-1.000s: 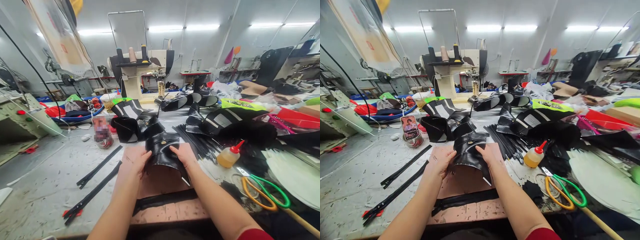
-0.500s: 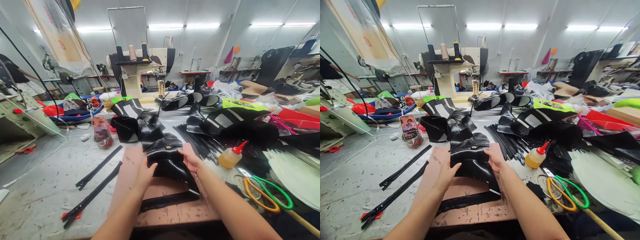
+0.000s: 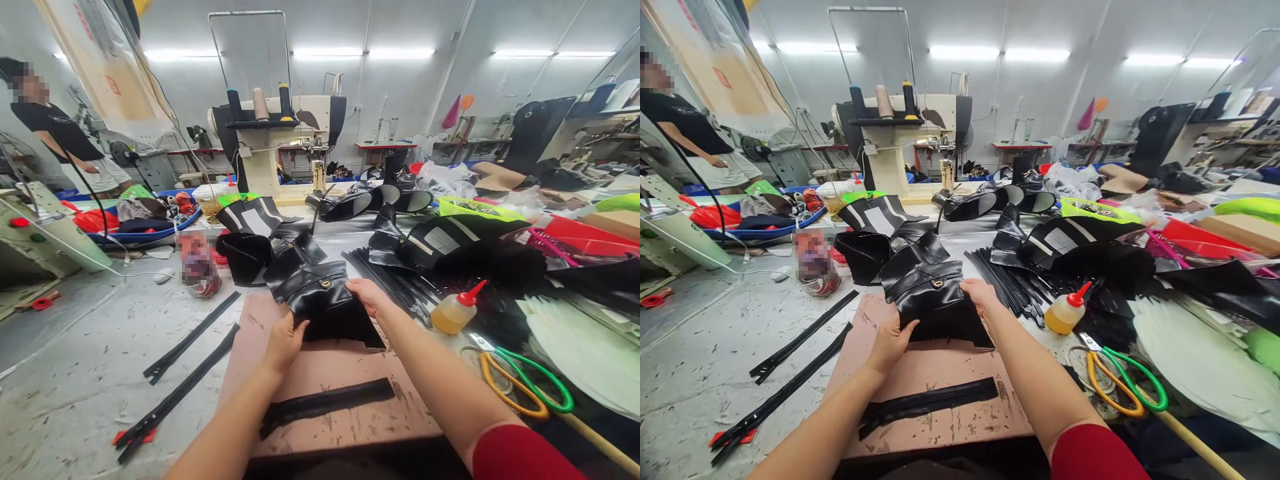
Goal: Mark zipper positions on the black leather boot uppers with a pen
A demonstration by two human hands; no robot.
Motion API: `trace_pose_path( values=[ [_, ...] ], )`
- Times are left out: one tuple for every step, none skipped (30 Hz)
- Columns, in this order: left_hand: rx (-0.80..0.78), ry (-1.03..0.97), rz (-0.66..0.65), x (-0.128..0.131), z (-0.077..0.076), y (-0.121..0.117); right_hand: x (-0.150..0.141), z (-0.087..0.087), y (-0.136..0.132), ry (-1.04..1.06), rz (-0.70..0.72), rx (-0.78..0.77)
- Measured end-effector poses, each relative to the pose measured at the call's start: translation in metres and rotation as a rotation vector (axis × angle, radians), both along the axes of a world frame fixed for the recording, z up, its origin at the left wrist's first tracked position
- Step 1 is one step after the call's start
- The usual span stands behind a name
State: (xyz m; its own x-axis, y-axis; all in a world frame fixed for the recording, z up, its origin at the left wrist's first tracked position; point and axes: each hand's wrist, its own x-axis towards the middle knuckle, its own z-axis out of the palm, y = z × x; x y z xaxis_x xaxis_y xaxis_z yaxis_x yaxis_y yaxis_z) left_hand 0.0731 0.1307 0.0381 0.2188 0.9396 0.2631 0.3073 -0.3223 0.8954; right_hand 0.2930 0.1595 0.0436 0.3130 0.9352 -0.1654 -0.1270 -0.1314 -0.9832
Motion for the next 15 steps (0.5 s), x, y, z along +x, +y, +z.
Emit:
trace_pose_path(
  values=[
    [-0.008, -0.013, 0.009, 0.0, 0.001, 0.001, 0.001, 0.004, 0.0, -0.029, -0.042, 0.002],
    [-0.017, -0.029, 0.021, 0.001, 0.002, 0.002, 0.002, 0.008, -0.002, -0.059, -0.091, 0.01],
    [-0.026, -0.047, 0.034, 0.002, 0.004, 0.003, 0.003, 0.013, -0.008, -0.087, -0.145, 0.026],
    [-0.036, -0.068, 0.048, 0.004, 0.005, 0.004, 0.002, 0.017, -0.018, -0.114, -0.206, 0.048],
    [-0.045, -0.091, 0.062, 0.006, 0.008, 0.004, 0.0, 0.021, -0.031, -0.142, -0.25, 0.076],
    [-0.054, -0.118, 0.071, 0.008, 0.01, 0.005, -0.005, 0.023, -0.046, -0.16, -0.267, 0.099],
    [-0.062, -0.15, 0.074, 0.011, 0.013, 0.006, -0.013, 0.025, -0.063, -0.173, -0.259, 0.121],
    [-0.069, -0.185, 0.069, 0.013, 0.016, 0.006, -0.023, 0.025, -0.078, -0.178, -0.121, 0.131],
    [-0.076, -0.224, 0.06, 0.016, 0.019, 0.006, -0.035, 0.024, -0.092, -0.125, 0.096, 0.074],
    [-0.083, -0.263, 0.047, 0.019, 0.021, 0.006, -0.048, 0.023, -0.103, -0.021, 0.246, -0.004],
    [-0.091, -0.301, 0.032, 0.022, 0.024, 0.005, -0.061, 0.021, -0.109, 0.089, 0.277, -0.024],
    [-0.1, -0.333, 0.017, 0.024, 0.027, 0.004, -0.072, 0.018, -0.111, 0.197, 0.249, -0.025],
    [-0.111, -0.357, 0.004, 0.025, 0.029, 0.001, -0.081, 0.016, -0.11, 0.284, 0.167, -0.007],
    [-0.125, -0.372, -0.01, 0.026, 0.031, -0.002, -0.087, 0.013, -0.107, 0.339, 0.074, 0.017],
    [-0.141, -0.375, -0.025, 0.025, 0.032, -0.006, -0.092, 0.011, -0.102, 0.364, 0.005, 0.031]
  ],
)
